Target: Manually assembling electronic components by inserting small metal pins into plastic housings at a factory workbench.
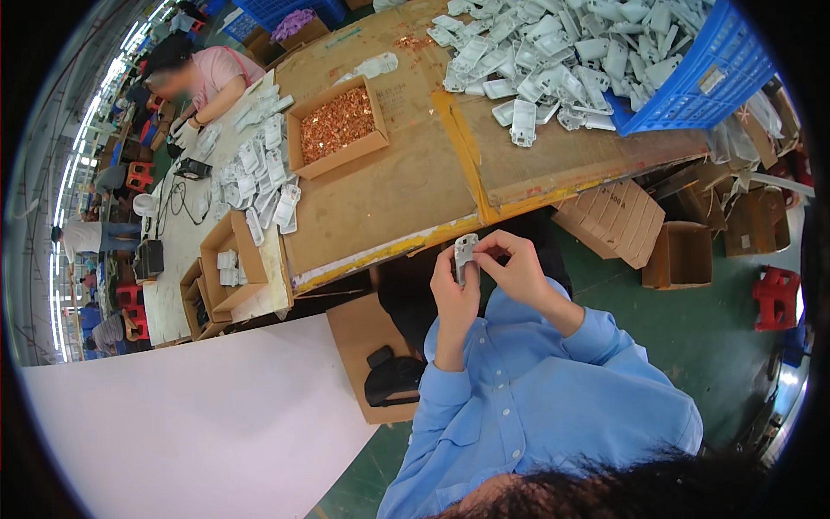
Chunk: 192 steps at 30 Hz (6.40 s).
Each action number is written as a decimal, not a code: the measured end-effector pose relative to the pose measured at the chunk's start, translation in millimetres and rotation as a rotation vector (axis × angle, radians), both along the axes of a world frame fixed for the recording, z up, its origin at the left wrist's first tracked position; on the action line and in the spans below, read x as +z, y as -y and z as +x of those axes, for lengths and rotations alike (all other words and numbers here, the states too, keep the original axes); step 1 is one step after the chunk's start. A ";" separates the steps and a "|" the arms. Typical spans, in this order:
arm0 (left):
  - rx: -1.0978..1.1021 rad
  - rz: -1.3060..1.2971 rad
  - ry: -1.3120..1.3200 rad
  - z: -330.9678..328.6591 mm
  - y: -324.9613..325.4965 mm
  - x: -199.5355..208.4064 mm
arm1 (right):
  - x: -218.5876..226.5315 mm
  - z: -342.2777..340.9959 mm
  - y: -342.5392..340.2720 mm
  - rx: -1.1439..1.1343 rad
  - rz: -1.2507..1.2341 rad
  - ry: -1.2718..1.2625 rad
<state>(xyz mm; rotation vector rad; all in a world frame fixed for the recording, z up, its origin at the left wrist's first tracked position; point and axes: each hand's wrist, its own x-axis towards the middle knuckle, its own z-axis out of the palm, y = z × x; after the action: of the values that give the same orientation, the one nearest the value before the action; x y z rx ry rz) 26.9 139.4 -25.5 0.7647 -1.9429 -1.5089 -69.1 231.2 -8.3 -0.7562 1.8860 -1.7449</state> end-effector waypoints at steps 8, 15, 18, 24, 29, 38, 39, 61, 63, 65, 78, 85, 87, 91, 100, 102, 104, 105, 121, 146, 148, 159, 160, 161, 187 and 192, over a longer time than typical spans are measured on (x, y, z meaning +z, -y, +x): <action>-0.052 -0.021 -0.011 3.2 -1.8 -4.3 | 2.2 1.1 2.3 -0.016 0.005 -0.284; -0.080 -0.031 -0.010 4.4 -0.7 -8.4 | 1.5 -2.5 4.7 -0.062 0.043 -0.268; -0.089 -0.004 -0.055 3.6 -1.6 -4.3 | -5.4 -4.8 5.3 -0.125 -0.046 -0.176; -0.142 -0.024 -0.117 7.0 -0.9 -3.5 | -10.4 -21.5 1.3 0.112 -0.047 0.233; -0.230 0.167 -0.134 7.6 1.0 -0.6 | -9.2 -19.1 1.3 0.062 -0.013 0.104; -0.142 0.571 -0.168 4.8 -4.9 -7.5 | -5.1 -12.5 0.5 0.036 0.058 -0.098; -0.122 0.568 -0.158 4.2 -4.9 -9.0 | -5.4 -12.5 -0.1 0.041 0.060 -0.083; -0.031 0.318 -0.052 -0.9 -7.4 -10.7 | 2.0 -11.0 3.9 0.013 0.123 -0.137; -0.046 0.296 -0.059 -0.8 -7.1 -10.2 | 3.5 -11.1 4.3 0.013 0.139 -0.137; -0.047 0.290 -0.060 -0.8 -6.5 -11.5 | 3.9 -11.4 4.8 0.017 0.146 -0.133; -0.040 0.152 -0.027 -1.1 -1.4 1.7 | 9.9 -20.0 6.8 0.084 0.227 -0.222; -0.039 0.184 -0.032 0.1 -0.9 -2.6 | 8.4 -19.7 5.9 0.087 0.235 -0.266; -0.053 0.172 -0.013 -0.2 -0.8 -0.1 | 7.8 -20.7 4.7 0.095 0.237 -0.259; -0.057 0.212 -0.004 -0.5 -1.4 2.5 | 6.3 -21.5 5.0 0.082 0.216 -0.284; -0.056 0.198 0.057 -1.3 -2.7 2.8 | 3.3 -23.5 3.2 0.081 0.283 -0.321; -0.070 0.209 0.025 0.3 -1.9 -2.9 | 5.3 -20.8 3.2 0.084 0.268 -0.263; -0.070 0.232 0.037 0.6 -3.0 -5.5 | 1.4 -20.6 1.4 0.090 0.238 -0.217; -0.069 0.257 0.051 0.4 -3.5 -6.7 | 0.0 -20.8 0.6 0.097 0.211 -0.170; -0.146 0.271 0.038 0.9 -1.6 -9.5 | 7.1 -29.9 -4.1 0.181 0.216 -0.207; -0.142 0.181 0.054 5.3 -0.3 -20.5 | 0.5 -33.1 -1.0 0.260 0.267 -0.280; -0.130 0.180 0.058 5.9 -0.8 -22.7 | 0.1 -32.0 -0.1 0.269 0.268 -0.289; -0.106 0.220 0.112 14.7 13.3 -27.5 | 0.4 -45.3 15.9 0.166 0.218 -0.312; -0.125 0.216 0.120 16.9 17.7 -22.8 | 7.7 -50.3 20.0 0.216 0.268 -0.250; -0.119 0.202 0.105 20.2 23.8 -26.9 | 9.1 -53.4 24.9 0.218 0.264 -0.250; 0.643 0.277 -0.291 22.8 429.5 -4.8 | -37.8 -99.4 67.1 -0.163 0.170 -0.333; 0.764 0.067 -0.230 9.3 425.8 -17.7 | -40.1 -105.0 62.9 -0.185 0.186 -0.350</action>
<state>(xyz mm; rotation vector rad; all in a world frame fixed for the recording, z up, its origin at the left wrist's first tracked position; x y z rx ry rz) 36.2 -286.3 -43.2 1.1371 -1.2168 -1.1176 -174.1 168.3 -48.4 -0.8836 2.3814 -1.5907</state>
